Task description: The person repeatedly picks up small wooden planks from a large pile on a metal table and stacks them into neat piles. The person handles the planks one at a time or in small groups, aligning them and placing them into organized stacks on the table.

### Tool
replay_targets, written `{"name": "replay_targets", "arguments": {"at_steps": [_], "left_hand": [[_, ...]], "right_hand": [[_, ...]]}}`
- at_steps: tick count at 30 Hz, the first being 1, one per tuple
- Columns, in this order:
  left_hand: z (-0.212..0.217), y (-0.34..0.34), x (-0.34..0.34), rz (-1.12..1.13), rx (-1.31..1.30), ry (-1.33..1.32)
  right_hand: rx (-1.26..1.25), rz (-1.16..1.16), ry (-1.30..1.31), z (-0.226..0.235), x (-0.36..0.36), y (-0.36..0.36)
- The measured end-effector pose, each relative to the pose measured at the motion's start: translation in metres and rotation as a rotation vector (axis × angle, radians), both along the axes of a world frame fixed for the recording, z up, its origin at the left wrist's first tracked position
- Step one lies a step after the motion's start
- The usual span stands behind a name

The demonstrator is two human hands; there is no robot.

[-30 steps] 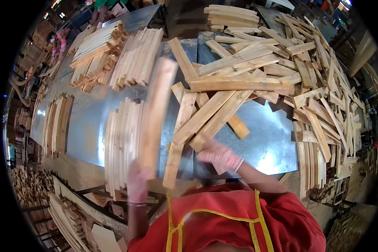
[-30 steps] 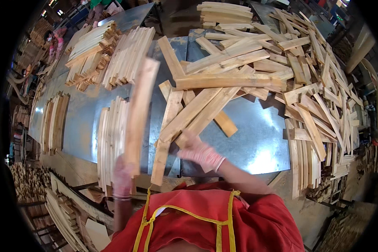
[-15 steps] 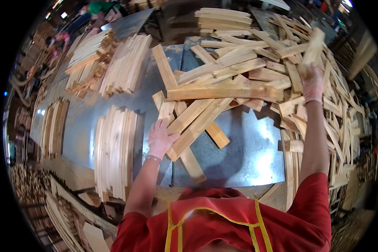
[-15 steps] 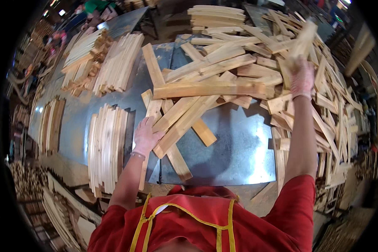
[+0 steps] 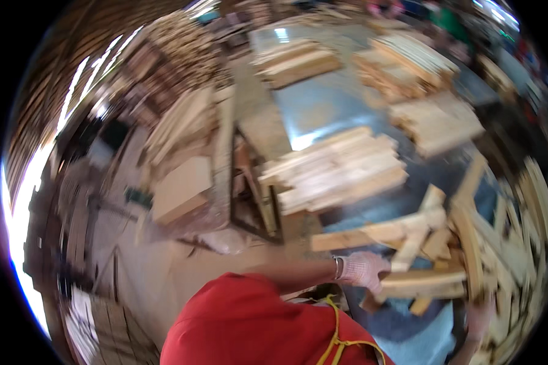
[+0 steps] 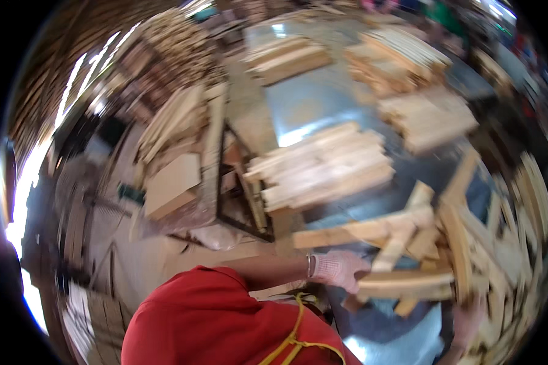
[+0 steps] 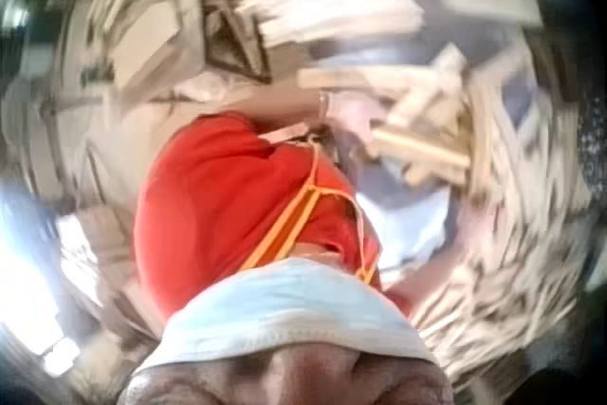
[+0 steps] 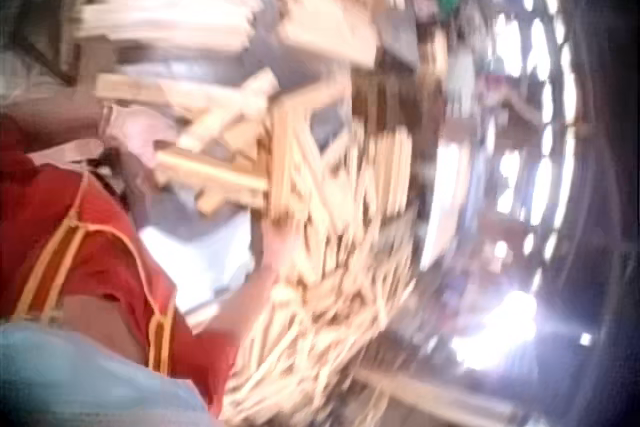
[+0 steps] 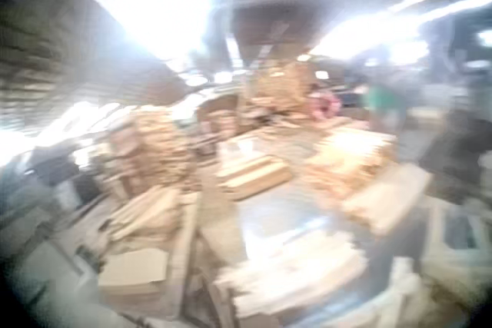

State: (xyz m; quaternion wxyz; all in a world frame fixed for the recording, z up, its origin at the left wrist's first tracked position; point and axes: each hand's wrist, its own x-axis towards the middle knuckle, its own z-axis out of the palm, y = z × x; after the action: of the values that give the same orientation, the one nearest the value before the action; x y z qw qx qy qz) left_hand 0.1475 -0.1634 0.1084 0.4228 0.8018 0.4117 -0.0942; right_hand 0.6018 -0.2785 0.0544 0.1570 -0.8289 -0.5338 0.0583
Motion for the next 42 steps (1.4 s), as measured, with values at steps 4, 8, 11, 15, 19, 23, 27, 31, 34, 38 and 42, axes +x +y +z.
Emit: {"name": "replay_targets", "arguments": {"at_steps": [4, 8, 11, 15, 19, 23, 27, 31, 34, 38, 42], "left_hand": [[-0.019, -0.005, -0.108, 0.166, -0.551, -0.392], [-0.016, 0.008, -0.149, 0.437, -0.692, -0.352], [-0.113, 0.024, -0.168, 0.587, -0.756, -1.009], [-0.073, 0.057, -0.123, 0.703, -0.733, -0.842], [-0.069, 0.051, -0.078, 0.549, -0.865, -0.878], [-0.071, 0.039, -0.032, 0.421, -0.724, -0.833], [-0.099, 0.070, -0.016, 0.285, 0.146, -0.421], [-0.129, 0.080, -0.017, 0.122, 0.653, 0.188], [-0.122, 0.075, -0.028, 0.175, 0.466, 0.338], [-0.110, 0.087, -0.030, 0.226, 0.350, 0.310], [-0.135, 0.108, -0.090, 0.237, 0.685, 0.356]], "right_hand": [[-0.141, -0.077, 0.406, 0.045, -0.045, -0.016], [0.174, -0.233, 0.970, -0.011, -0.097, -0.002], [0.253, -0.173, 0.721, -0.056, -0.158, 0.048], [0.392, 0.055, 0.009, -0.039, -0.253, 0.075], [-0.257, 0.116, 1.631, -0.006, -0.346, 0.023], [-0.124, -0.155, 2.071, -0.035, -0.360, -0.024], [-0.151, 0.114, 0.047, -0.021, -0.192, -0.042], [1.117, -0.463, 0.998, 0.084, -0.019, -0.038], [1.170, -0.434, 1.049, 0.082, -0.003, -0.013], [0.561, -0.304, 1.143, -0.056, -0.074, 0.014], [-0.083, -0.163, 0.223, -0.042, -0.203, 0.060]]}}
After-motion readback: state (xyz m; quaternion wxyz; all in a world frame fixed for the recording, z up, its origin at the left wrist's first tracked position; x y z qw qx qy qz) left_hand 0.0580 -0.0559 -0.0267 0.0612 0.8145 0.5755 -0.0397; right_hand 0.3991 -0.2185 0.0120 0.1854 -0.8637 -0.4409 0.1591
